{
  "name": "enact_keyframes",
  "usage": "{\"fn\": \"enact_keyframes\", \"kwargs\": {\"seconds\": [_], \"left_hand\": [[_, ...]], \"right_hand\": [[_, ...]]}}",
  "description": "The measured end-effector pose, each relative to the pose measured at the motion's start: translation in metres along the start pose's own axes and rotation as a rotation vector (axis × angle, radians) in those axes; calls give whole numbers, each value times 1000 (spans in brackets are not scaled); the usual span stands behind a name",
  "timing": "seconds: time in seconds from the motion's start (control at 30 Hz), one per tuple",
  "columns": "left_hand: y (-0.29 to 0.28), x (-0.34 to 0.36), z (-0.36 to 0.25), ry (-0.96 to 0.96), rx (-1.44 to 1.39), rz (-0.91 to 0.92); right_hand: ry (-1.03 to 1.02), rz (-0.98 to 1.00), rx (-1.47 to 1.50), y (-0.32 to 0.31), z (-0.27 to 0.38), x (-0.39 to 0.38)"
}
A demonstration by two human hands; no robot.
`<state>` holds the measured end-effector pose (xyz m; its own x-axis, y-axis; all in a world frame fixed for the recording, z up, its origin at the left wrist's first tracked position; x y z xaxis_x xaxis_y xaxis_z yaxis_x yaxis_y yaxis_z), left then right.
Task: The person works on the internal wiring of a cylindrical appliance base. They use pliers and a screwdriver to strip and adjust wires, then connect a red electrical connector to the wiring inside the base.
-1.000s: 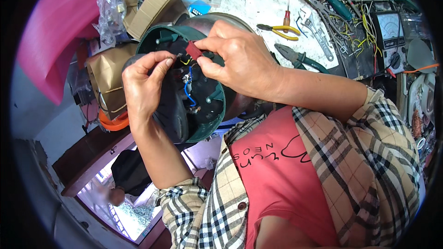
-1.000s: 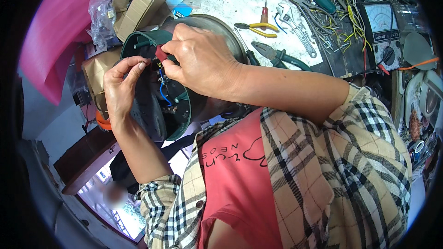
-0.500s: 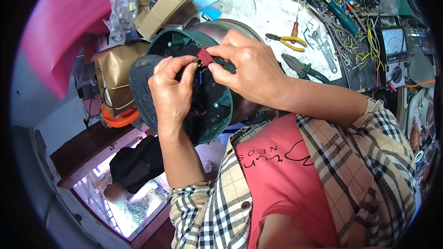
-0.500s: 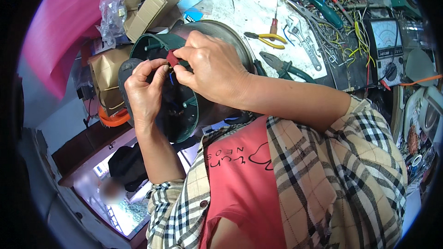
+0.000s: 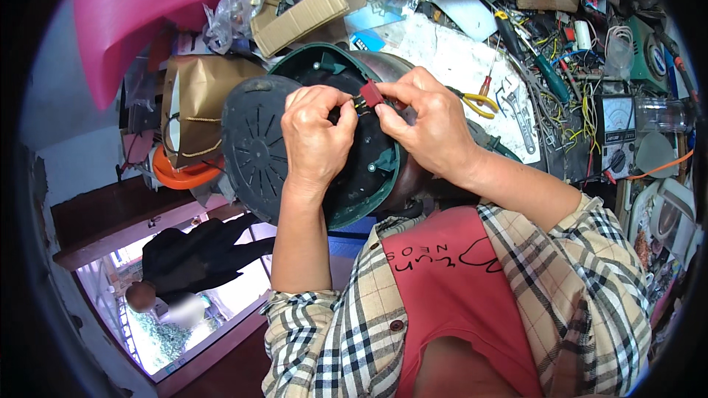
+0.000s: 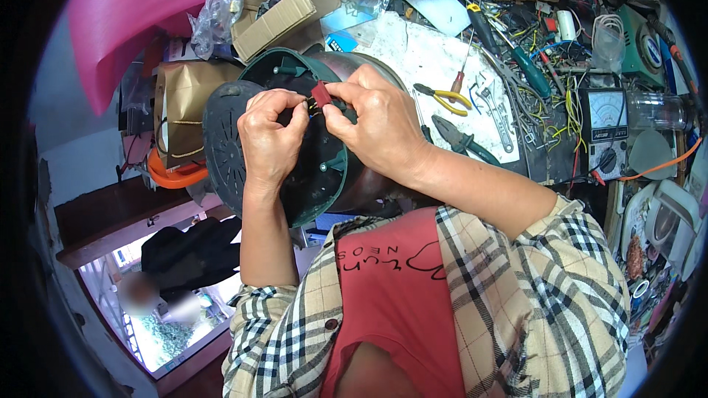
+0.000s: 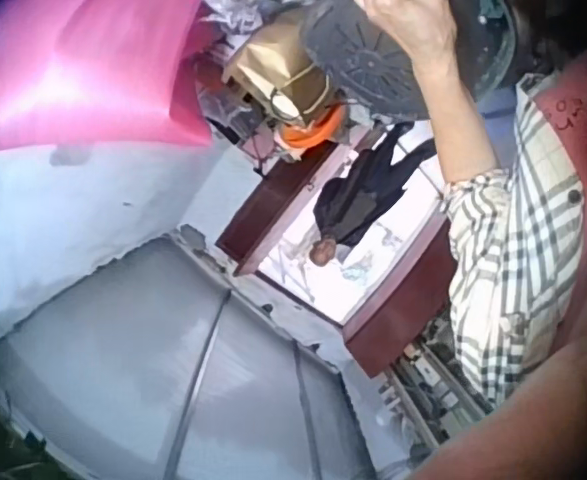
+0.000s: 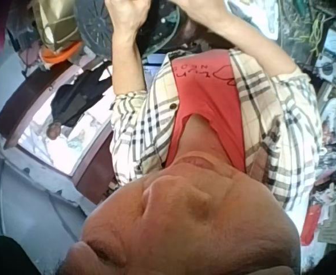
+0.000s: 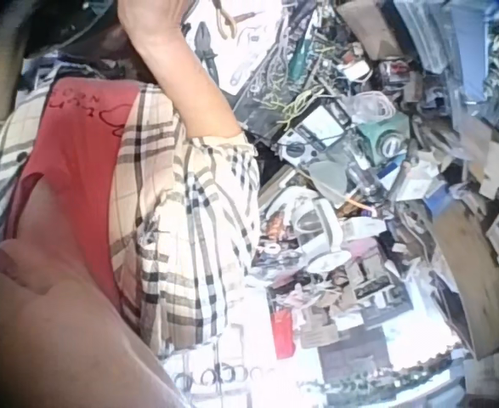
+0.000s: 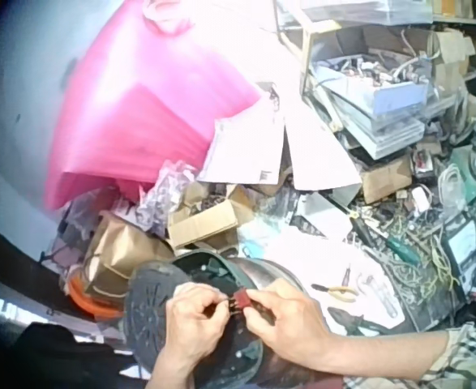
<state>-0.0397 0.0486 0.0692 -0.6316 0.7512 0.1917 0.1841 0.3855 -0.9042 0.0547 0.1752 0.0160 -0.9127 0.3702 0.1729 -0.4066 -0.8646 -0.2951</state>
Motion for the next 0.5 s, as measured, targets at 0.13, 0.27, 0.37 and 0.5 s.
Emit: {"fn": "enact_keyframes", "kwargs": {"seconds": [0.13,0.27,0.37,0.5], "left_hand": [[1,-1,-7,36,76,-10],[2,-1,-14,60,139,-7],[3,0,-17,69,166,1],[3,-1,-17,73,173,-7]], "right_hand": [[-15,-3,-18,1,-3,-1],[-37,-6,-37,1,-1,-1],[-31,-2,-35,1,-2,-1],[-18,8,-27,0,-3,-2]]}}
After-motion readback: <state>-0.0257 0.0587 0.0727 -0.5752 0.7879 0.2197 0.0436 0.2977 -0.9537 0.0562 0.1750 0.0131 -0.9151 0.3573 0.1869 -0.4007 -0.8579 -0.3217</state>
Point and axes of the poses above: each hand's wrist, its own x-axis towards the middle knuckle, its own y-axis out of the palm, z = x × y, the point moved 7 cm from there along x, towards the middle knuckle, and after that the axes turned 7 degrees about z, right-handed, at the moved point
